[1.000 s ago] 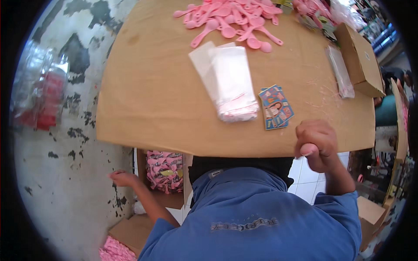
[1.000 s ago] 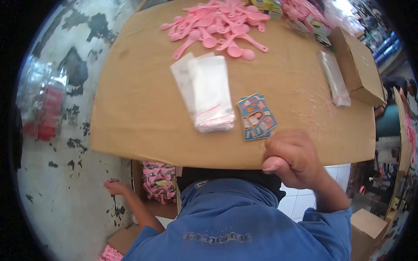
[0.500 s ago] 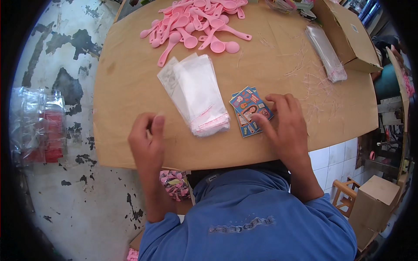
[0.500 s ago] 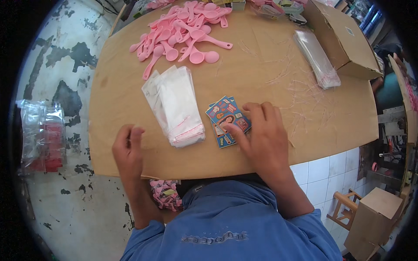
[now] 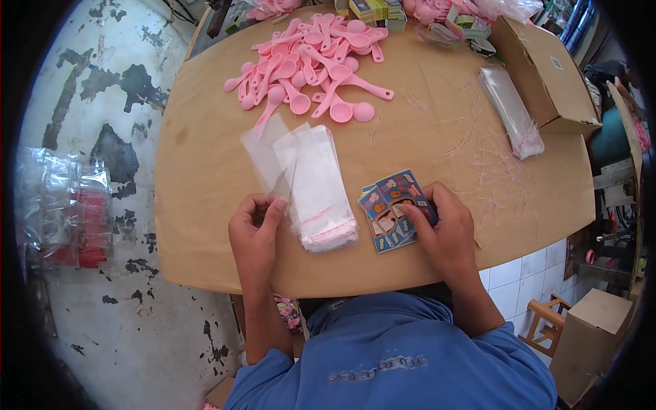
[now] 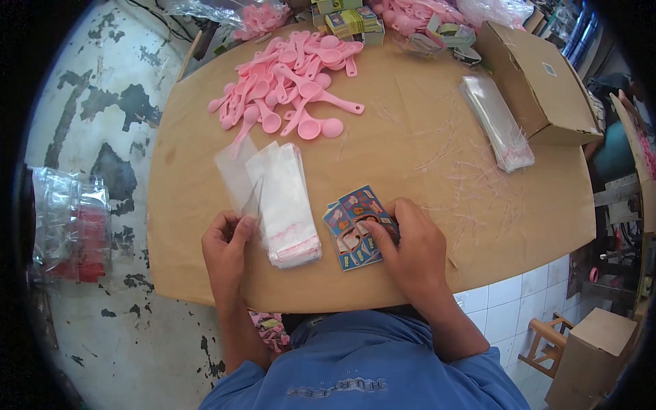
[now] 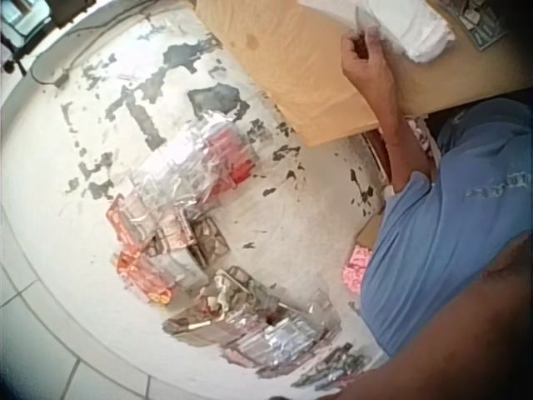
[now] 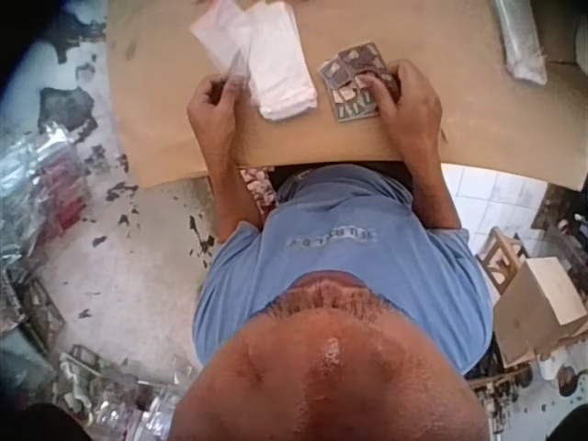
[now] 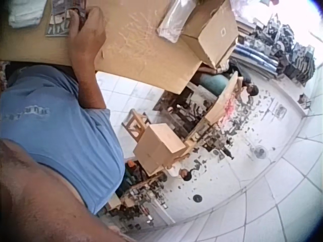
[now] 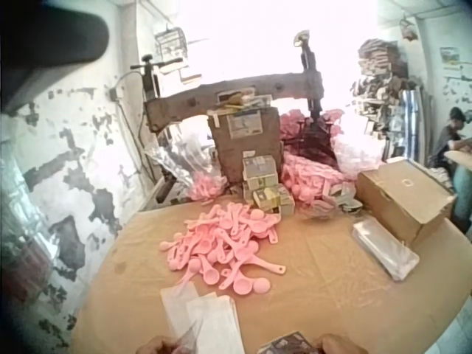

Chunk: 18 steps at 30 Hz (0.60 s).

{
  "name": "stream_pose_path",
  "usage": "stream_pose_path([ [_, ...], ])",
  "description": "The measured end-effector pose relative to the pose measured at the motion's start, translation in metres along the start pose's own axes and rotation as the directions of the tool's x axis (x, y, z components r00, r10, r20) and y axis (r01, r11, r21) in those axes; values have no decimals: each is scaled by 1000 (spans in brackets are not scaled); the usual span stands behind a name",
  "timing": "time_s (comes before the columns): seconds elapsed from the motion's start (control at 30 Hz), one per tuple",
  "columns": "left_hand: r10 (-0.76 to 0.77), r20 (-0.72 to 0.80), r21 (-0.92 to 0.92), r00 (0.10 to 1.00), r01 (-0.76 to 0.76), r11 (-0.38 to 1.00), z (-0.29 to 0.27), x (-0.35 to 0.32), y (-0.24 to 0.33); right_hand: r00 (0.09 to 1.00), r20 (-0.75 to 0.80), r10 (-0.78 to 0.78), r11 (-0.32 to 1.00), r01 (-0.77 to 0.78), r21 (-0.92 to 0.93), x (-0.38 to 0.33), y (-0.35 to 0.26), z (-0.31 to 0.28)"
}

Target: The person repeatedly picks pink plastic spoons and small printed cards, places them into clear plastic bags, and seals the bags. The person stacks the finished packages on the table. The process is repeated continuously throughout the clip.

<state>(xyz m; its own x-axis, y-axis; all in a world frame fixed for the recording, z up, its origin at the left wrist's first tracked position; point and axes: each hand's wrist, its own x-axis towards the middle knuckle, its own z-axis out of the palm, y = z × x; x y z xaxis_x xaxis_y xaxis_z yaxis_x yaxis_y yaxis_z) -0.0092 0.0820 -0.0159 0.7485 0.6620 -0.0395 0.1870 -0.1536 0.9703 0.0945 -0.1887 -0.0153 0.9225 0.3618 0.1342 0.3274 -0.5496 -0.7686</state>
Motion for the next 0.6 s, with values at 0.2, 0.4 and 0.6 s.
stream_pose_path([
  [0.2, 57, 14, -23, 998, -56, 998, -6, -5, 0, 997, -76, -28, 992, 37, 123, 5, -8, -6],
  [0.4, 35, -70, 45, 997, -32, 998, -12, -6, -7, 990, -138, 37, 940, 13, 341, 2, 0, 3],
  [0.6, 13, 150, -49, 989, -6, 999, -16, -12, 2, 996, -69, -62, 940, 81, 331, -4, -8, -2],
])
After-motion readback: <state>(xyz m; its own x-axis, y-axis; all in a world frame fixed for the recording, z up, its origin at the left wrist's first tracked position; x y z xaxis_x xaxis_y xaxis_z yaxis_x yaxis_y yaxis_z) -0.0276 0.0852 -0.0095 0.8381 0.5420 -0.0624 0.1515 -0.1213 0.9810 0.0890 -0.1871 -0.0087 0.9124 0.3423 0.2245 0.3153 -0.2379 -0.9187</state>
